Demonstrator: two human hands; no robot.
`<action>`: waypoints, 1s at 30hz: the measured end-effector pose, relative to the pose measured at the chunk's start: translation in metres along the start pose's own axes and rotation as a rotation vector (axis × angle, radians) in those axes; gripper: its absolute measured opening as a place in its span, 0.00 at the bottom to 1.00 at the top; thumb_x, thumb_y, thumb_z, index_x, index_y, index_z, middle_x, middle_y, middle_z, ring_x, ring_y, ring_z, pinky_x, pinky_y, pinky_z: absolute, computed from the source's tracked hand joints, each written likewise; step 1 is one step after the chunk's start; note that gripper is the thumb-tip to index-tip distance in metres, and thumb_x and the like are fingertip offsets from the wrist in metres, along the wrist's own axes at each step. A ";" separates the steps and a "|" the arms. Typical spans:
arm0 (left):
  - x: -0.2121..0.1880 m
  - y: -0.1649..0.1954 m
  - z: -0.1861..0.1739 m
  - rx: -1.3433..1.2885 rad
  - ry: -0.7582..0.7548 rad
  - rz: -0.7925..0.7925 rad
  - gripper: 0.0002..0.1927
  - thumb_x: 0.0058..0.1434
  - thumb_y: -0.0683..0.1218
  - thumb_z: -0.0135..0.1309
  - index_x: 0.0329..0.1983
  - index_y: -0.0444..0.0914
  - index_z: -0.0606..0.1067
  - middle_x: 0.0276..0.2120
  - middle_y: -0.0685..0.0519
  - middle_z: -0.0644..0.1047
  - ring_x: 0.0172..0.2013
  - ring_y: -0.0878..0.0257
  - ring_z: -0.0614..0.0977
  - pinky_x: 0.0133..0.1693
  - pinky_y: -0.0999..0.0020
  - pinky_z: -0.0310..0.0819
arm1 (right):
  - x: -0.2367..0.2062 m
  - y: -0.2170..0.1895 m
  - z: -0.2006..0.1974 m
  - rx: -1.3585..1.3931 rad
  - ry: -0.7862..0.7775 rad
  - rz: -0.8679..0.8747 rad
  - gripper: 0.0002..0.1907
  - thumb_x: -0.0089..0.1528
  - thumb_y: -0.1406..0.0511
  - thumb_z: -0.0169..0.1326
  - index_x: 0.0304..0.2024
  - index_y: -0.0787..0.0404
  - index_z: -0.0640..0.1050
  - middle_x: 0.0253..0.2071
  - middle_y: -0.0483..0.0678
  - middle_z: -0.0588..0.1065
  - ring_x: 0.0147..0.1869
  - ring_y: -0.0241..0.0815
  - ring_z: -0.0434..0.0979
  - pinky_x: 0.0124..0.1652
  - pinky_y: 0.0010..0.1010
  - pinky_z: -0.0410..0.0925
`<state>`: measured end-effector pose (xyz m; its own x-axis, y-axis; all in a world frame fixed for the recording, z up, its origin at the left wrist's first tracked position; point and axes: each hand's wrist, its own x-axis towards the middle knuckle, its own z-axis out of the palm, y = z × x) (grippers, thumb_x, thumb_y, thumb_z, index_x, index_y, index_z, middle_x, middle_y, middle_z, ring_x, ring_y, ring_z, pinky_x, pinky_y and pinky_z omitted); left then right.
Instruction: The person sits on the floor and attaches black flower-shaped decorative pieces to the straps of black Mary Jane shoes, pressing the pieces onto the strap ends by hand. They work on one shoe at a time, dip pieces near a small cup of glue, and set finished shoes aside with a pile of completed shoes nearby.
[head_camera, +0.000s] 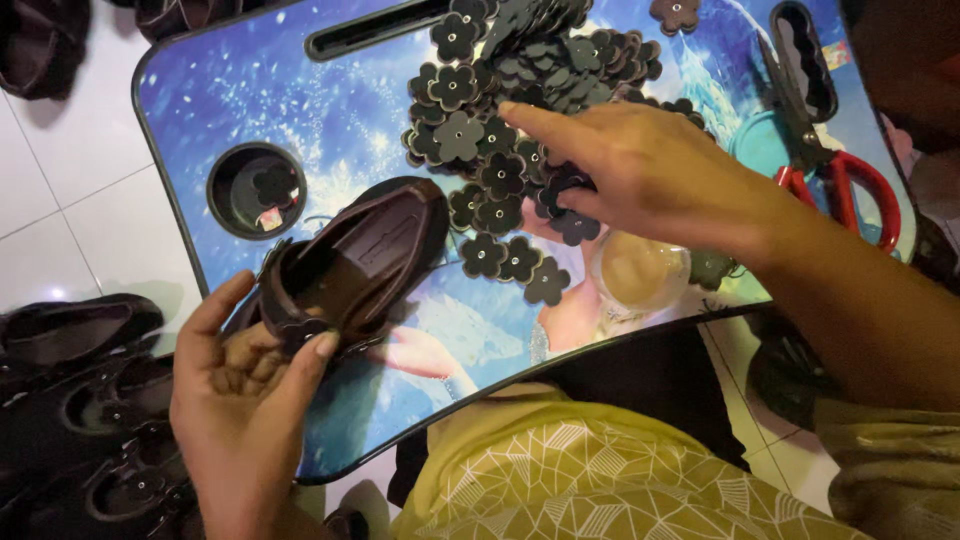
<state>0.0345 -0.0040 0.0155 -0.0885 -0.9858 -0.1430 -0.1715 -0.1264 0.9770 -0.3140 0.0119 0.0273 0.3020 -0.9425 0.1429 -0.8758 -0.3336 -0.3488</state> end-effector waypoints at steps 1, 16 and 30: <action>-0.005 0.003 0.000 0.172 0.056 0.069 0.39 0.55 0.31 0.62 0.69 0.30 0.62 0.44 0.48 0.80 0.45 0.65 0.83 0.48 0.73 0.78 | 0.000 0.001 0.001 0.006 -0.008 0.005 0.45 0.52 0.70 0.66 0.71 0.61 0.65 0.39 0.54 0.79 0.41 0.53 0.79 0.42 0.43 0.72; -0.027 0.001 0.103 0.433 -0.124 0.653 0.15 0.62 0.38 0.65 0.52 0.33 0.78 0.44 0.46 0.81 0.43 0.55 0.85 0.46 0.63 0.78 | -0.010 0.004 0.005 -0.069 0.030 -0.095 0.40 0.58 0.72 0.61 0.73 0.52 0.68 0.27 0.52 0.73 0.33 0.52 0.76 0.33 0.42 0.70; 0.017 -0.010 0.193 0.653 -0.312 0.786 0.15 0.62 0.45 0.61 0.50 0.34 0.78 0.45 0.44 0.79 0.43 0.47 0.81 0.45 0.55 0.75 | -0.111 -0.047 -0.011 -0.020 0.317 0.276 0.18 0.57 0.63 0.67 0.49 0.59 0.81 0.58 0.54 0.77 0.66 0.55 0.74 0.63 0.45 0.67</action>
<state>-0.1549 0.0021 -0.0271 -0.6346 -0.6808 0.3658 -0.4409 0.7076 0.5521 -0.3101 0.1325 0.0384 -0.0730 -0.9426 0.3260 -0.9156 -0.0662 -0.3965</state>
